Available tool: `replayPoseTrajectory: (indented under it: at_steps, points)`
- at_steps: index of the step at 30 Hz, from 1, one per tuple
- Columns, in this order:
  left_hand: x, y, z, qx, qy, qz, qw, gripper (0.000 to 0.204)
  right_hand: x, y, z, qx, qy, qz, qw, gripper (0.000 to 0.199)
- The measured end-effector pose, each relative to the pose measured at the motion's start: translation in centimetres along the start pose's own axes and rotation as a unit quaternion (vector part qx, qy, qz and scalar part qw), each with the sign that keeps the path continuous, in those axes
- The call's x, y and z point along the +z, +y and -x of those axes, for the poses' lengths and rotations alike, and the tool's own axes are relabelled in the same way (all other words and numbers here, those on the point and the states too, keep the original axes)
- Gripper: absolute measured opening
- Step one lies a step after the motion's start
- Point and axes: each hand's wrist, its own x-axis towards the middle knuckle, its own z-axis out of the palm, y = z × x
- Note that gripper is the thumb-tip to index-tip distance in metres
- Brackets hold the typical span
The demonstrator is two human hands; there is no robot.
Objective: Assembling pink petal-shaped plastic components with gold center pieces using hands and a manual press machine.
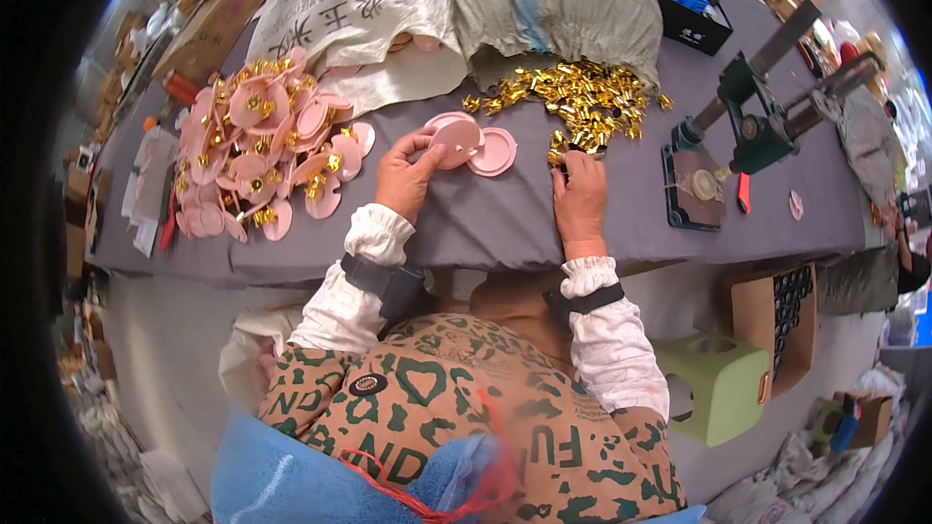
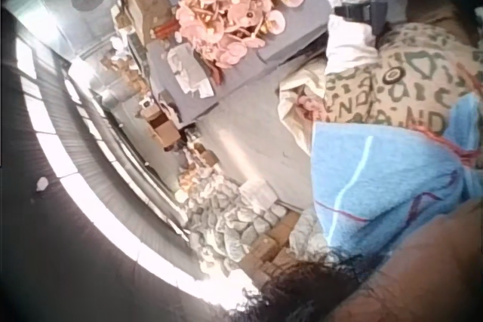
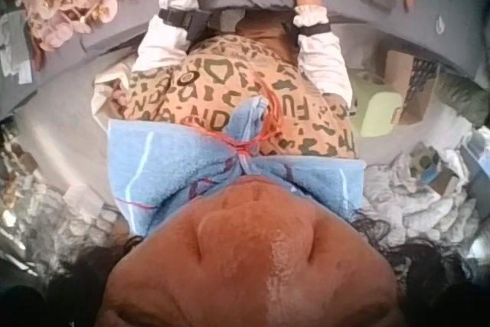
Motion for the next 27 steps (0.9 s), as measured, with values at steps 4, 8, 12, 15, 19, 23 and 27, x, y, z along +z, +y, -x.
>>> replayPoseTrajectory:
  at_steps: [4, 8, 12, 15, 19, 23, 27]
  points:
    - [-0.7, 2.2, 2.3, -0.211, -0.047, 0.269, 0.939, 0.016, 0.3, 0.7, 0.1, -0.012, 0.005, -0.041, 0.999, 0.031]
    - [-0.8, 2.4, 3.4, -0.266, -0.039, 0.321, 0.908, 0.019, -0.4, -0.2, 0.1, 0.100, 0.015, -0.177, 0.979, 0.031]
    - [-1.3, 3.0, 5.0, -0.262, -0.050, 0.355, 0.896, 0.018, -2.6, -6.4, 1.2, 0.189, -0.031, -0.372, 0.908, 0.030]
    - [-1.4, 3.9, 6.3, -0.250, -0.071, 0.378, 0.889, 0.019, -2.8, -10.0, 2.9, 0.109, -0.058, -0.365, 0.923, 0.027]
    - [-2.2, 4.8, 7.3, -0.228, -0.072, 0.367, 0.899, 0.019, -2.8, -12.9, 3.7, 0.058, -0.059, -0.350, 0.933, 0.026]
    - [-2.9, 4.6, 8.0, -0.185, -0.080, 0.334, 0.921, 0.016, -2.2, -13.8, 4.1, 0.090, -0.075, -0.364, 0.924, 0.026]
    - [-3.1, 3.8, 9.2, -0.145, -0.090, 0.331, 0.928, 0.014, -1.8, -14.5, 3.7, -0.052, -0.054, -0.279, 0.957, 0.027]
